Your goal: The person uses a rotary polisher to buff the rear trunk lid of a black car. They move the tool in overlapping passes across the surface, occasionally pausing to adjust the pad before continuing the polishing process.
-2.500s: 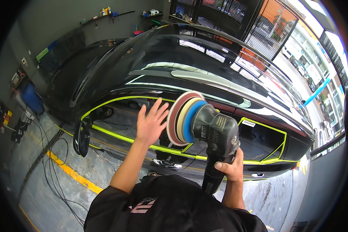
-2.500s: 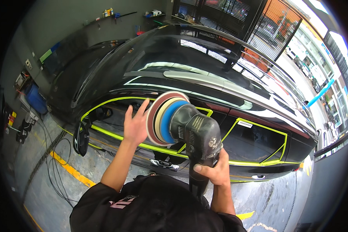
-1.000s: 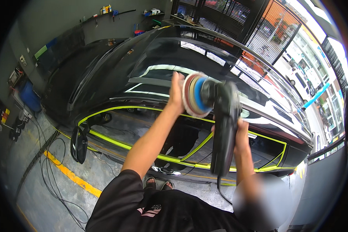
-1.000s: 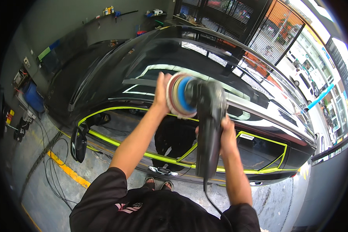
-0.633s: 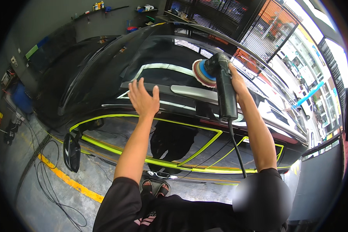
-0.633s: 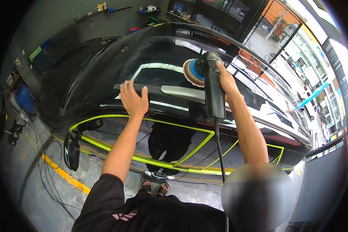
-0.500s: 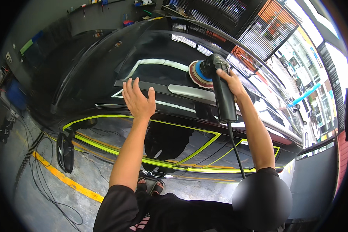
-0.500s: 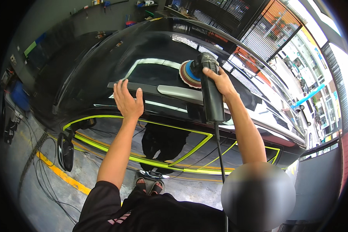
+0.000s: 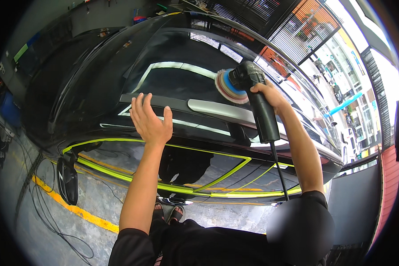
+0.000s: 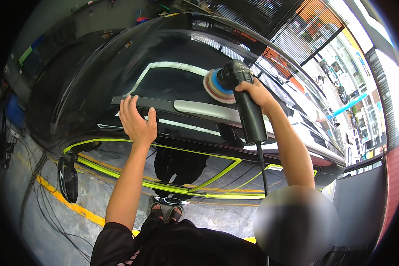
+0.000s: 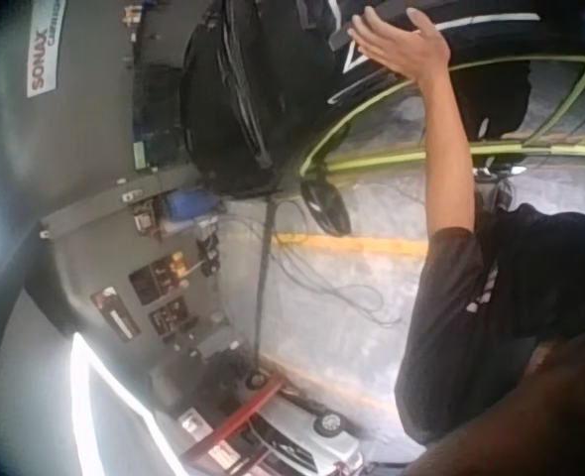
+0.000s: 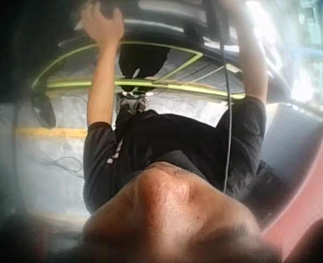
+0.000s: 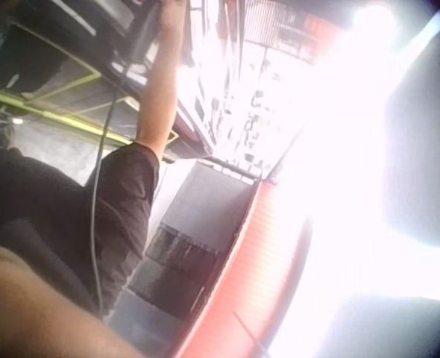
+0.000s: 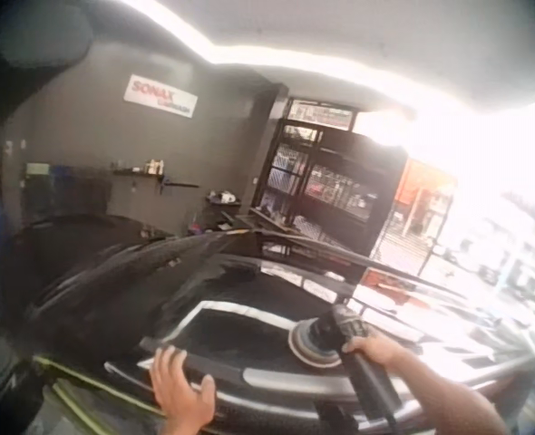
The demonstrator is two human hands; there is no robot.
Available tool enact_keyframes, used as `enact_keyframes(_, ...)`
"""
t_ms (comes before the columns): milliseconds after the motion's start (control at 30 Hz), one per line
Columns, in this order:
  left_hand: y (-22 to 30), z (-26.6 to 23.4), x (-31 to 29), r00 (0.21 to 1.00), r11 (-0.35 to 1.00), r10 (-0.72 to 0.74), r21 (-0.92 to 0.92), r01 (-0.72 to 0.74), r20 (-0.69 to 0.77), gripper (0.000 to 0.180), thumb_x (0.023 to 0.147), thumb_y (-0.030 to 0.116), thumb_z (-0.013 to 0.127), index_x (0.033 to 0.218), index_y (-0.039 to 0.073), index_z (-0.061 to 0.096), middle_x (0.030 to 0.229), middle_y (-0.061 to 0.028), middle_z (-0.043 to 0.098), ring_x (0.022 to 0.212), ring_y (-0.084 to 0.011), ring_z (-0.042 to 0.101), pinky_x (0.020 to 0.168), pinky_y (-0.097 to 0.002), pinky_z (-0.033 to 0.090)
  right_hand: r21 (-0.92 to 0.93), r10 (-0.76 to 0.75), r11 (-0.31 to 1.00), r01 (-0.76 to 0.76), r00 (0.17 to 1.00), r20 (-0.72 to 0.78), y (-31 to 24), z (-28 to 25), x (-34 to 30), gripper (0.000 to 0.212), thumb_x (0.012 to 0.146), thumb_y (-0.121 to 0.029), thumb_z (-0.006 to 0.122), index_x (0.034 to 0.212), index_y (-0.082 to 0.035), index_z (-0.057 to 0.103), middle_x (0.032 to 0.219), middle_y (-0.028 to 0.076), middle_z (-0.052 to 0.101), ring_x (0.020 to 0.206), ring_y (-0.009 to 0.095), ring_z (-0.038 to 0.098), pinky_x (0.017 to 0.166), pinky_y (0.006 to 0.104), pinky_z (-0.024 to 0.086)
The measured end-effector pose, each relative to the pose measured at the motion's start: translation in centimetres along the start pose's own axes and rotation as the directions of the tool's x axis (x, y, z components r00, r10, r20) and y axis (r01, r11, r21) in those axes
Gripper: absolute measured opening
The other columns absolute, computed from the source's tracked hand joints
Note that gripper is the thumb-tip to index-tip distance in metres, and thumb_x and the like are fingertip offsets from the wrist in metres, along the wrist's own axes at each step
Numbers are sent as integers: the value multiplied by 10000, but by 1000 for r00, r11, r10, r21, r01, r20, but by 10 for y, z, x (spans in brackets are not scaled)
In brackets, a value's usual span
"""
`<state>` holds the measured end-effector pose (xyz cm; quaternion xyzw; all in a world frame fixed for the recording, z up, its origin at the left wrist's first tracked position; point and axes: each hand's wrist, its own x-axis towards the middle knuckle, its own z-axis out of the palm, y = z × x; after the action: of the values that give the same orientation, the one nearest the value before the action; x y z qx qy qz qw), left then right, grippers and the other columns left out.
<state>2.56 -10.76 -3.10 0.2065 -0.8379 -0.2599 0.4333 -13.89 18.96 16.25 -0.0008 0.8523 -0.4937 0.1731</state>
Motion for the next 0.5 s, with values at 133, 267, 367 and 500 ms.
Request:
enact_keyframes(133,-1,0,1,1000,1000,15,-5,-15,-7,625,910,289,708,1455,53,513,1543,-176,483,1502,-423,365,1250,-565,257,-78,-87,993,86,996,-15,-4,14,-8,737,781,-280,849,1350,19,489,951,150,681,636,195,680,569,323,598)
enact_keyframes(267,3,1,1,1000,1000,13,-13,-13,2,618,904,281,712,1446,53,520,1528,-170,498,1489,-419,384,1246,-565,263,-121,-160,980,158,987,-6,2,13,-11,776,745,-301,879,1332,43,505,953,148,689,641,187,686,581,319,595)
enact_keyframes(367,1,0,0,1000,1000,3,-3,-3,18,606,898,274,714,1433,56,530,1515,-165,510,1480,-415,395,1245,-562,268,-142,-93,985,95,995,22,-5,20,-17,788,747,-310,875,1340,53,505,957,152,691,670,189,691,616,316,595)
enact_keyframes(500,1,1,0,1000,1000,-1,-3,1,23,590,889,267,718,1414,61,544,1493,-158,527,1471,-410,407,1243,-558,272,-186,-146,970,154,988,57,-5,25,-15,819,735,-334,870,1355,56,503,961,155,696,680,189,688,637,314,581)
